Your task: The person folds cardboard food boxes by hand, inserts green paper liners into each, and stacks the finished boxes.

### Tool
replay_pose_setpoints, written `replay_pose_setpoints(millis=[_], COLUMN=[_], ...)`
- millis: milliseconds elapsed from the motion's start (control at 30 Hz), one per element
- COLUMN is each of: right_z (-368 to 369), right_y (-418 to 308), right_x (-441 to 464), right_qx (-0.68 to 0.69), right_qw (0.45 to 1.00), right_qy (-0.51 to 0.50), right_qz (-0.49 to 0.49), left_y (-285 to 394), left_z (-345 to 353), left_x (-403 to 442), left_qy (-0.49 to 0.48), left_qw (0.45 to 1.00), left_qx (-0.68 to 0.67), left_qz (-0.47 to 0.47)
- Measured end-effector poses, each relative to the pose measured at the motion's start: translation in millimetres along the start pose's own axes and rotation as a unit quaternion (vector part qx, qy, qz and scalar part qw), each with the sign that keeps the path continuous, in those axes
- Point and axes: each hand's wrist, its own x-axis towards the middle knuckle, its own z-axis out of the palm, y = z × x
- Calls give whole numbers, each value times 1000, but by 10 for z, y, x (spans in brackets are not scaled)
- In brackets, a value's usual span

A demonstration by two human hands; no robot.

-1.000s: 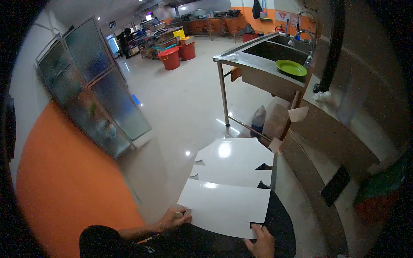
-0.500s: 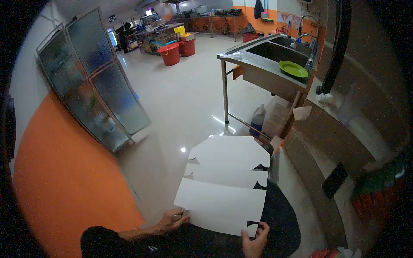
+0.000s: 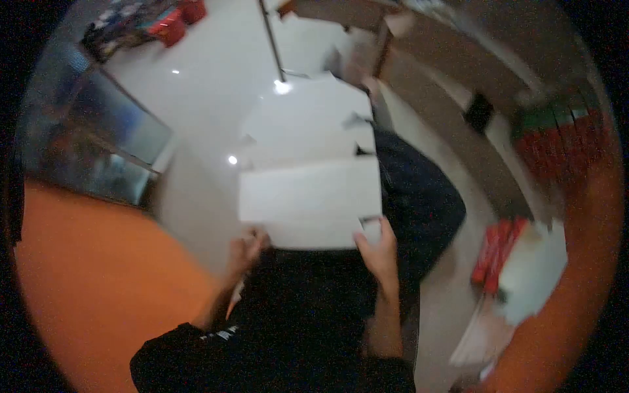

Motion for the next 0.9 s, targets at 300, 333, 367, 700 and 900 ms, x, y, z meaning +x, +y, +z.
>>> replay_pose_setpoints(millis=[300,333,367,700,900], right_z=[172,206,246,337,496], right_y=[-489,-503,-514,-420,-325], right_x=[-475,-546,-707,-791,-614], right_qx=[-27,-31,-44,-103,-148], right_qw=[998,998,997,982,969], right_qy=[53,61,64,158,197], right_qz=[-6,-8,4,5,27], left_y=[-80,-91,-113,-137,-208], left_z=[-486,-537,-593,-474,-382], left_x=[112,101,63,233,345], left_qy=[7,-16,-37,-37,-3], left_qw=[992,994,995,986,981], left_qx=[-13,-14,-17,-90,-57], left_qz=[121,106,90,135,183])
